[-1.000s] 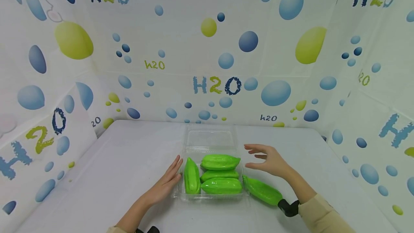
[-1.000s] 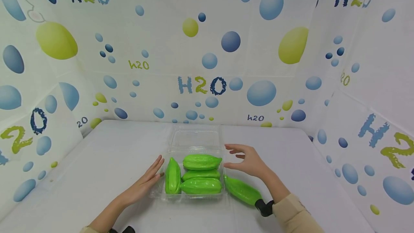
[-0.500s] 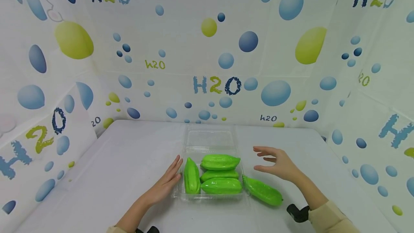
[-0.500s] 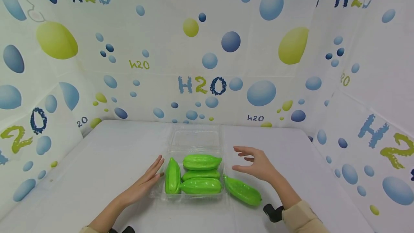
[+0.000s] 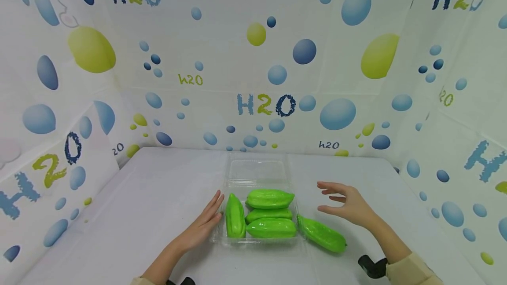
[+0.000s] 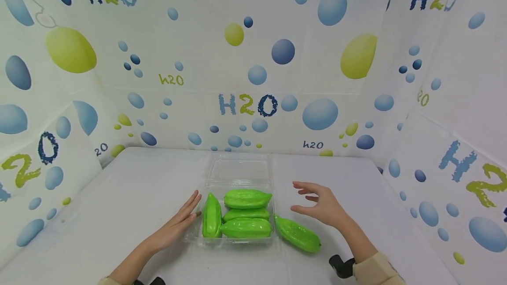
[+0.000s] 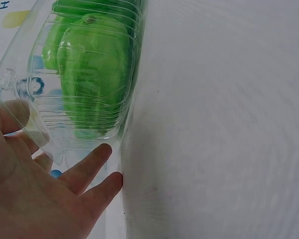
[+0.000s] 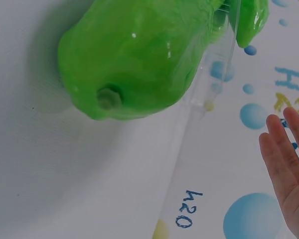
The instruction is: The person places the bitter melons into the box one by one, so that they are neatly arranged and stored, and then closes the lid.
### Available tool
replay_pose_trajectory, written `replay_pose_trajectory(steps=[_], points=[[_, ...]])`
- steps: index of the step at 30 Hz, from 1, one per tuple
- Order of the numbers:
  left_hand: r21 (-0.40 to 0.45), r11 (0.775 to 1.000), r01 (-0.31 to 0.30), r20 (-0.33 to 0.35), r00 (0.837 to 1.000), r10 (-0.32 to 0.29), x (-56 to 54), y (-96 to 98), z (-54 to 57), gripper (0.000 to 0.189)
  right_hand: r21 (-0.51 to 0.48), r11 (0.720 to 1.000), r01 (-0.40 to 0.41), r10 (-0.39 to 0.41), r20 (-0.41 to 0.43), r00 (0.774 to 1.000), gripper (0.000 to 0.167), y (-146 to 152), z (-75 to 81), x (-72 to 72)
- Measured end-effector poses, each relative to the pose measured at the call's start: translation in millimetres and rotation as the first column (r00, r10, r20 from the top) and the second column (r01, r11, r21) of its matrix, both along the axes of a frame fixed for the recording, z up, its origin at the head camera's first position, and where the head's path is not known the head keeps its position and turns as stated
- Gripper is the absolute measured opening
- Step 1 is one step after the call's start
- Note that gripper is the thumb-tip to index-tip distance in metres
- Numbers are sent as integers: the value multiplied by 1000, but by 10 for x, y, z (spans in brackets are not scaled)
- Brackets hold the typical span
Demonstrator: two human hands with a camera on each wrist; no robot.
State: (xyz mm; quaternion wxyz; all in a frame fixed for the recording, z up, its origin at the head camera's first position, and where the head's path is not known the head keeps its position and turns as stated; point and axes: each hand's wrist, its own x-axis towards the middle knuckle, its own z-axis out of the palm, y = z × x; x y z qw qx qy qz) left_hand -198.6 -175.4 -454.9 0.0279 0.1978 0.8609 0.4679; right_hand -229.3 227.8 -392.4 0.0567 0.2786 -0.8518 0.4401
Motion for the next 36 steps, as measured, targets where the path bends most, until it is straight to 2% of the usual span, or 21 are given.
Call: replay_pose_trajectory(steps=[13, 27, 36], points=[[9, 1000, 4, -4, 1000, -4, -3, -9, -19, 51, 39, 999, 37, -38, 30, 999, 56, 68, -72, 100], [18, 1000, 10, 1, 1000, -10, -1, -27, -34, 51, 37, 996, 75, -77, 39, 996, 56, 128, -240, 158], [4, 1000, 16, -27, 1000, -16, -15, -58, -63, 50, 27, 999, 44, -46, 65, 997, 54, 111, -327, 245]])
